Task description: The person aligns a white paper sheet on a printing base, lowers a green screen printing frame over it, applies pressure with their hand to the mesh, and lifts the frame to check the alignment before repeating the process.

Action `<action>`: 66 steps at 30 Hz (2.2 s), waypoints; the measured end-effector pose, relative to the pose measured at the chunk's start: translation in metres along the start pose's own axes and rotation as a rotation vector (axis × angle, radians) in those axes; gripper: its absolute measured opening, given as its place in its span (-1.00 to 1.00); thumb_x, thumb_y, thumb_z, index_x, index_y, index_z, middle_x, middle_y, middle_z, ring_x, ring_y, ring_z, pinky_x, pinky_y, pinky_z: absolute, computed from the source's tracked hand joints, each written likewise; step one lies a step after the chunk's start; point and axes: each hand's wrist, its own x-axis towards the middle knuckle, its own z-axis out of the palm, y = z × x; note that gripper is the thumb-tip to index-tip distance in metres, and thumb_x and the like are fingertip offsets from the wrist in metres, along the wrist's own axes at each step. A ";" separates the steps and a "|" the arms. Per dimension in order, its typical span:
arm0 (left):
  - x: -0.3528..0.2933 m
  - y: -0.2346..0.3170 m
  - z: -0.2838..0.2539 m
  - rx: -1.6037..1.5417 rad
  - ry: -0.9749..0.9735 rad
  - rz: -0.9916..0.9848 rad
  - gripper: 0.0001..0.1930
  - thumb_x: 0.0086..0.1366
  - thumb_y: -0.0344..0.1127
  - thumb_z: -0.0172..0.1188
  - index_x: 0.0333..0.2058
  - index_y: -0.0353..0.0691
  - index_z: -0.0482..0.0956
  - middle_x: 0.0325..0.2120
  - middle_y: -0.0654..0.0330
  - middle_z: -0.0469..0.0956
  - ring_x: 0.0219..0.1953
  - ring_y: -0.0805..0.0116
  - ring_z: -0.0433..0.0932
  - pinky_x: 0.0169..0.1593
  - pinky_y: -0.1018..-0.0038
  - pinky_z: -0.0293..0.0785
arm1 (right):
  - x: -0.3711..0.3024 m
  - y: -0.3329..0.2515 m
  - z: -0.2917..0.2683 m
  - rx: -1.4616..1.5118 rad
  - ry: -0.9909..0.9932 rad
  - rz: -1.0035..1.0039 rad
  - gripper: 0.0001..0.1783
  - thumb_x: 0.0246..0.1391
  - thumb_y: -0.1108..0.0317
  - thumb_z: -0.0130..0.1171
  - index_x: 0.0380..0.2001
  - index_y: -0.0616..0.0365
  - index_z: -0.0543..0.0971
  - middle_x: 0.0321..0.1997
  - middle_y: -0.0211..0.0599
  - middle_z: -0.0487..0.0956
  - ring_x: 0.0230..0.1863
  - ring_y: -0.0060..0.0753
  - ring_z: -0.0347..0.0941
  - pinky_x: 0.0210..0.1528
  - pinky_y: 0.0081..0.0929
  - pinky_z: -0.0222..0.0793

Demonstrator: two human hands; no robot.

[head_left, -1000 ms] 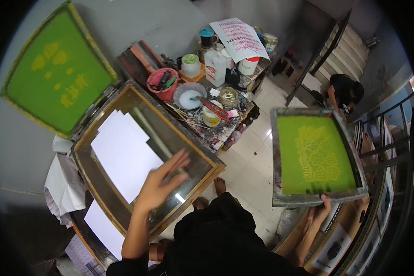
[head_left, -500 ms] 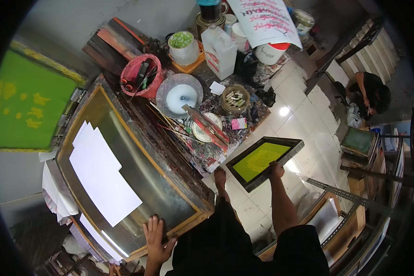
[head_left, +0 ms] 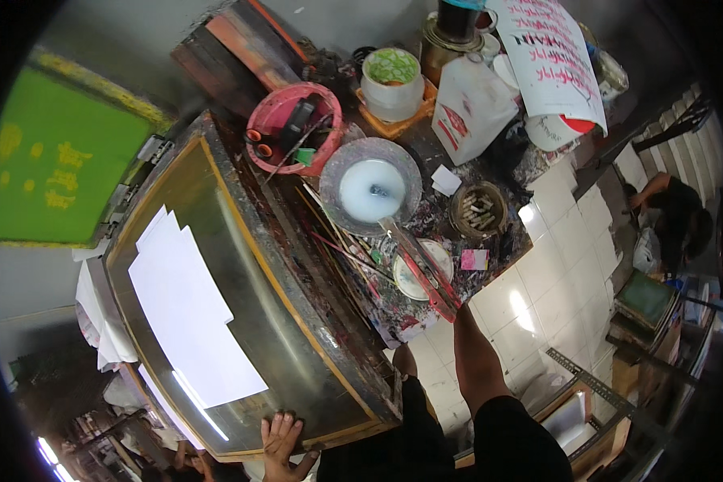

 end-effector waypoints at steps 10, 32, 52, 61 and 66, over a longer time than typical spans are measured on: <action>0.008 -0.018 -0.101 -0.078 0.480 -0.003 -0.39 0.23 -0.29 0.37 0.24 -0.37 0.52 0.18 -0.21 0.56 0.19 -0.07 0.56 0.23 0.00 0.45 | 0.001 0.006 -0.107 -0.084 -0.356 0.234 -0.63 0.35 0.08 0.08 0.08 0.03 0.52 -0.21 -0.21 0.57 -0.08 -0.04 0.59 -0.24 -0.05 0.61; 0.148 0.015 -0.640 0.914 1.249 0.047 -0.42 0.35 0.21 0.11 0.00 -0.22 0.61 -0.04 -0.04 0.61 0.14 -0.05 0.50 0.35 -0.13 0.18 | -0.199 -0.030 -0.350 0.471 0.496 -0.240 -0.60 0.36 0.28 0.03 0.16 0.23 0.56 0.22 -0.08 0.60 0.14 -0.13 0.58 0.06 -0.11 0.59; -0.064 -0.089 -0.155 0.423 0.223 0.275 -0.65 0.00 -0.38 0.31 -0.16 -0.20 0.62 -0.35 0.27 0.52 -0.23 0.33 0.51 -0.11 0.38 0.26 | -0.548 -0.493 -0.079 -0.061 -1.145 -0.971 -0.69 0.31 0.30 0.25 0.01 0.28 0.64 -0.26 -0.27 0.70 -0.30 -0.48 0.64 -0.20 -0.47 0.57; -0.049 -0.117 -0.132 0.316 0.159 0.237 -0.57 -0.05 -0.25 0.39 -0.13 -0.09 0.59 -0.32 0.26 0.47 -0.18 0.28 0.49 -0.05 0.33 0.29 | -0.569 -0.436 0.102 -0.341 -1.661 -0.211 -0.64 0.40 0.31 0.12 0.13 0.31 0.58 -0.27 -0.27 0.65 -0.42 -0.47 0.59 -0.40 -0.47 0.53; -0.045 -0.117 -0.160 0.106 0.136 0.150 -0.62 0.15 -0.16 0.39 -0.07 -0.16 0.64 -0.22 0.22 0.55 -0.12 0.26 0.50 0.01 0.30 0.31 | -0.574 -0.417 0.168 -0.356 -1.765 -0.012 -0.58 0.41 0.28 0.08 0.23 0.26 0.51 -0.28 -0.33 0.62 -0.48 -0.51 0.55 -0.48 -0.47 0.50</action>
